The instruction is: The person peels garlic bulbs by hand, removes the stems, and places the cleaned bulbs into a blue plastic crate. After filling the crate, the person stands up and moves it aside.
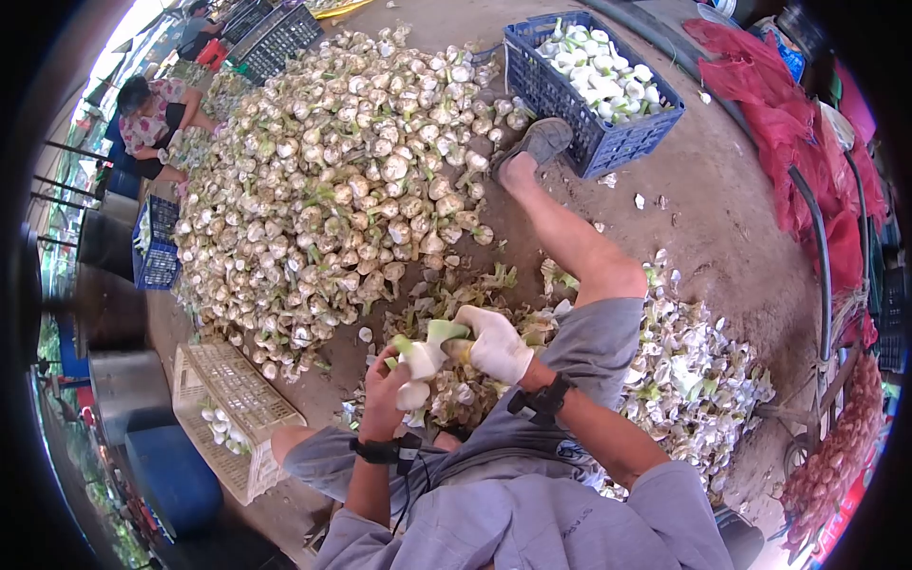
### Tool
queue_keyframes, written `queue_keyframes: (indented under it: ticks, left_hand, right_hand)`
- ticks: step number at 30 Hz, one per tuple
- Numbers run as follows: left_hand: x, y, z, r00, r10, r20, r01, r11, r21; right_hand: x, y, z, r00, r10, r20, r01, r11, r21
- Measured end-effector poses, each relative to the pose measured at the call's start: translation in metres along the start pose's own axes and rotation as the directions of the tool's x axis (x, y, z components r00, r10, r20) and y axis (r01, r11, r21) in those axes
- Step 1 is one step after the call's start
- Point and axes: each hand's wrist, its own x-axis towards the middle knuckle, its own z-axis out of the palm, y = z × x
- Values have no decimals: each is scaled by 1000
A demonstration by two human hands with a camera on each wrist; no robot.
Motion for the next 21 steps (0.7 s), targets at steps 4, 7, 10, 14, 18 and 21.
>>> queue_keyframes:
  ticks: [4,7,10,14,18,21]
  left_hand:
    - [3,4,-3,997,41,63,-45,997,66]
    - [3,13,0,996,71,50,-84,937,340]
    - [3,9,-2,996,92,-7,-81,913,400]
    - [2,15,-7,942,315,115,-335,867,368]
    - [3,12,-10,895,441,70,-447,884,140]
    - [1,8,-20,912,395,-113,-409,899,-159]
  right_hand:
    - [2,-3,-11,999,-35,28,37,997,-62]
    - [11,5,-5,994,-61,95,75,987,-142]
    - [24,15,2,956,-215,200,259,937,-234]
    - [52,7,-5,992,126,22,-127,990,65]
    - [45,11,-9,995,92,40,-92,996,2]
    - [29,20,-26,991,132,-18,-101,828,551]
